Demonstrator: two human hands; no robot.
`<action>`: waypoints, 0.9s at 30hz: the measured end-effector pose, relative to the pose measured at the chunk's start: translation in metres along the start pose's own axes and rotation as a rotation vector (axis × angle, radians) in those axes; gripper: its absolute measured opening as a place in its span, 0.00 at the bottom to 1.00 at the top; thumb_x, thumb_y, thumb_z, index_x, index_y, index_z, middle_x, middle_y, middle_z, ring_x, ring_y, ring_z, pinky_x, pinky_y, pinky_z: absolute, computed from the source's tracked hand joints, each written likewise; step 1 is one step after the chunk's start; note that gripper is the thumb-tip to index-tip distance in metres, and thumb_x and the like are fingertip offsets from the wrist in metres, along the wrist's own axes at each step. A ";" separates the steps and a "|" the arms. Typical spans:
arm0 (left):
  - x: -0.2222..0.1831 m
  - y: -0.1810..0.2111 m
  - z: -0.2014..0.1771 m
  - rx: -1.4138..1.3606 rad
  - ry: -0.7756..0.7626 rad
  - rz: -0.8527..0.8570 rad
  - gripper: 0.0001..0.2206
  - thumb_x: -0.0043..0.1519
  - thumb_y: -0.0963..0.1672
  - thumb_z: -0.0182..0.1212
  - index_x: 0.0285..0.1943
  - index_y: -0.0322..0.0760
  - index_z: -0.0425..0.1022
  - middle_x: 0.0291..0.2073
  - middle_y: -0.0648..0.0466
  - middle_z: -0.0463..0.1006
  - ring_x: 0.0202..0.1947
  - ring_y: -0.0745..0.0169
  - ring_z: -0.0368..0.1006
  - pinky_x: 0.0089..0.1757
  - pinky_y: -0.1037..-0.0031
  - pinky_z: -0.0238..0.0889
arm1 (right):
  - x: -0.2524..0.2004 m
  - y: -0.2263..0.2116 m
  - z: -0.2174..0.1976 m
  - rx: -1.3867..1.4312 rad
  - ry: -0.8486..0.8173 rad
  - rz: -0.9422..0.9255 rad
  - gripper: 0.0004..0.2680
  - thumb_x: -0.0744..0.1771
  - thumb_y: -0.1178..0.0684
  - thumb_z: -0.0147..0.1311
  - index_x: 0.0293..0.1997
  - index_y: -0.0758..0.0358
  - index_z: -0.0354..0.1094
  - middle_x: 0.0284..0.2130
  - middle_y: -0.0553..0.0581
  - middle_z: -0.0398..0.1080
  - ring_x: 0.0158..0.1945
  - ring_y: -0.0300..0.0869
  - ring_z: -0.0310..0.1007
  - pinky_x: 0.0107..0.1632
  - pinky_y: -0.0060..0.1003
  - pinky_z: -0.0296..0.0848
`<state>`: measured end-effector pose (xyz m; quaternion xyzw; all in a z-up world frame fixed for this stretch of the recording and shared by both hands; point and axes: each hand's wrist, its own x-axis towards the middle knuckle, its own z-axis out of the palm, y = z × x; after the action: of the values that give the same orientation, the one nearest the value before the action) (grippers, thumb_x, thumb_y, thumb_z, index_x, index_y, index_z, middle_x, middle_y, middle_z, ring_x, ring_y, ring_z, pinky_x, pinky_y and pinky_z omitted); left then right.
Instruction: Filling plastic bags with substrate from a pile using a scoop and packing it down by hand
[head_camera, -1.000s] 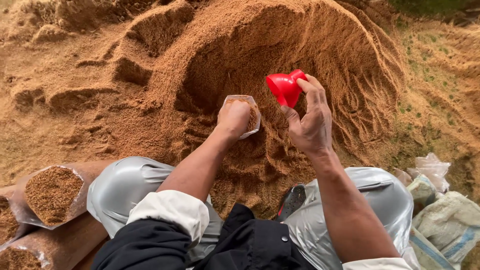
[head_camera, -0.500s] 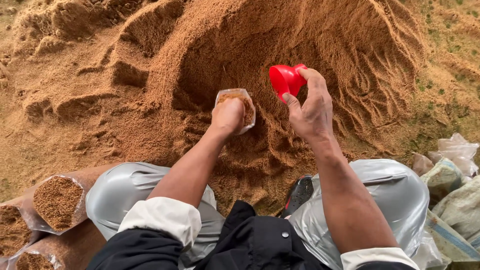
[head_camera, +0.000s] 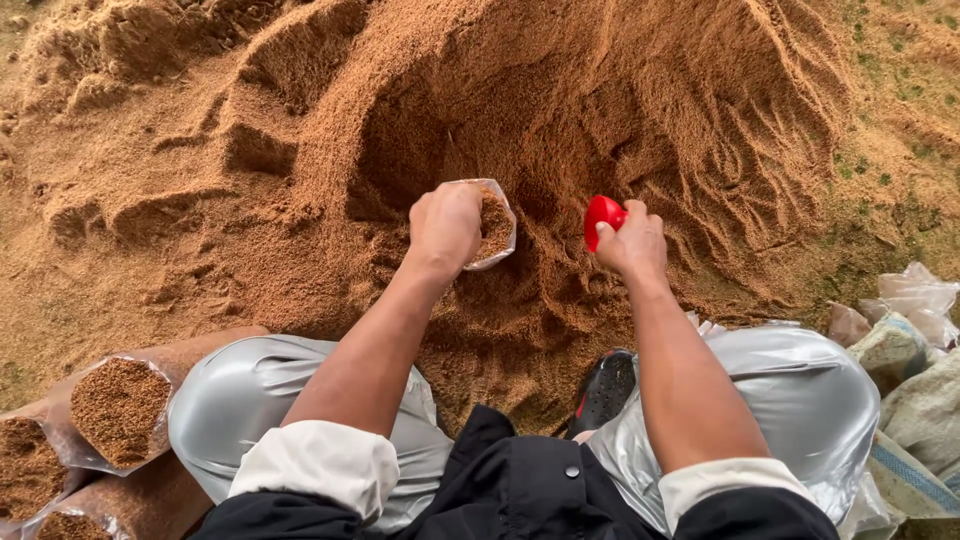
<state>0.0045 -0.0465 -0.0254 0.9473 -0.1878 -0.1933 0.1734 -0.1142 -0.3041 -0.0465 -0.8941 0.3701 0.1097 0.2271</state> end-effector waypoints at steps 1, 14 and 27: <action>-0.008 0.002 -0.014 -0.002 0.002 -0.004 0.11 0.60 0.40 0.54 0.36 0.43 0.85 0.36 0.47 0.84 0.39 0.44 0.83 0.41 0.53 0.76 | 0.008 0.007 0.007 -0.002 -0.002 -0.004 0.22 0.68 0.44 0.60 0.68 0.58 0.60 0.53 0.70 0.64 0.56 0.62 0.72 0.58 0.58 0.70; -0.054 -0.005 -0.054 -0.021 0.001 -0.100 0.08 0.65 0.44 0.62 0.50 0.42 0.83 0.43 0.46 0.71 0.40 0.48 0.79 0.47 0.53 0.76 | 0.060 -0.012 0.114 0.251 -0.055 0.164 0.22 0.68 0.39 0.58 0.68 0.58 0.61 0.54 0.70 0.68 0.63 0.58 0.68 0.64 0.49 0.66; -0.060 -0.014 -0.037 -0.350 0.004 -0.046 0.15 0.61 0.34 0.53 0.53 0.36 0.80 0.44 0.37 0.76 0.45 0.30 0.79 0.47 0.45 0.74 | 0.038 -0.056 0.066 0.929 -0.193 0.205 0.17 0.73 0.52 0.44 0.71 0.64 0.53 0.56 0.71 0.65 0.59 0.59 0.71 0.60 0.52 0.74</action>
<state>-0.0261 0.0008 0.0191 0.9070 -0.1293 -0.2249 0.3318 -0.0492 -0.2605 -0.1000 -0.6430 0.4432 0.0373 0.6235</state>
